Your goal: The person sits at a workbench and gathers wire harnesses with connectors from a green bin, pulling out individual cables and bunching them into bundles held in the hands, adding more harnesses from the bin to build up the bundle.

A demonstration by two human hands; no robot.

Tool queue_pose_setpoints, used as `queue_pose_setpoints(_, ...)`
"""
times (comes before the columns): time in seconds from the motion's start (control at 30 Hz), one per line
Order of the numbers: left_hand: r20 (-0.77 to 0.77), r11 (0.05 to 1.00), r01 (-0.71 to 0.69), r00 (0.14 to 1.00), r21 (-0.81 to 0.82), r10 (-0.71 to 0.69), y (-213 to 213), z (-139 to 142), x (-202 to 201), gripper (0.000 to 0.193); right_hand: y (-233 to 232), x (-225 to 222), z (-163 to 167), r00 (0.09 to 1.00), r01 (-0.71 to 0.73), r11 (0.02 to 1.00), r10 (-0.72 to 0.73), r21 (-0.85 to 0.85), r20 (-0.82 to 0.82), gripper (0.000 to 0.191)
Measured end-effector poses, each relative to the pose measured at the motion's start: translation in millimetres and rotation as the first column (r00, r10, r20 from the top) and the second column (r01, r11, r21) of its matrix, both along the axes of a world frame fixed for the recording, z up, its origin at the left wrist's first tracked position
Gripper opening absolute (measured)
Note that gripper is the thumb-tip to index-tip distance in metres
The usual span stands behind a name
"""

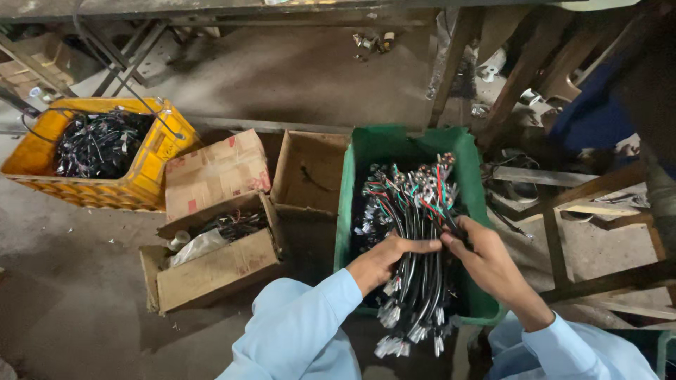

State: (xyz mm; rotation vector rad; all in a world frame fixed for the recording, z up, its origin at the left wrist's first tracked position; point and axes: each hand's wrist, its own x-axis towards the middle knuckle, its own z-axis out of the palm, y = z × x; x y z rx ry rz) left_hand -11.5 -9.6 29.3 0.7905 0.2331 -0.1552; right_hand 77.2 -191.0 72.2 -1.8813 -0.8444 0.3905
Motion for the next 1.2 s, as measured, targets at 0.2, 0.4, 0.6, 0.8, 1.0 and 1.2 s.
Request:
queue_pose_setpoints(0.2, 0.012, 0.987, 0.095, 0.995, 0.128, -0.097, -2, -9, 2, 0.046, -26, 30, -19, 0.667, 0.173, 0.914, 0.165, 0.367, -0.727, 0.037)
queue_pose_setpoints(0.4, -0.081, 0.973, -0.071, 0.993, 0.222, 0.091, -1, -18, 8, 0.055, -26, 31, -17, 0.781, 0.037, 0.994, 0.038, 0.107, -0.623, 0.031)
queue_pose_setpoints(0.6, -0.020, 0.875, 0.336, 0.931, -0.348, -0.366, 6, -4, -4, 0.052, -6, 21, -7, 0.862, 0.109, 0.953, 0.052, 0.284, -0.505, 0.031)
queue_pose_setpoints(0.8, -0.105, 0.852, 0.241, 0.940, -0.466, -0.323, -18, -24, -12, 0.037, 7, 25, -4, 0.954, 0.239, 0.917, -0.159, 0.321, -0.255, 0.032)
queue_pose_setpoints(1.0, -0.078, 0.896, 0.181, 0.970, -0.405, -0.231, 9, -56, 5, 0.037, -3, 33, -3, 0.861, 0.152, 0.917, 0.061, 0.369, -0.505, 0.032)
queue_pose_setpoints(1.2, -0.068, 0.925, 0.219, 0.965, -0.312, -0.252, 8, -38, -7, 0.038, 11, 24, 7, 0.979, 0.202, 0.954, -0.194, 0.221, -0.057, 0.029)
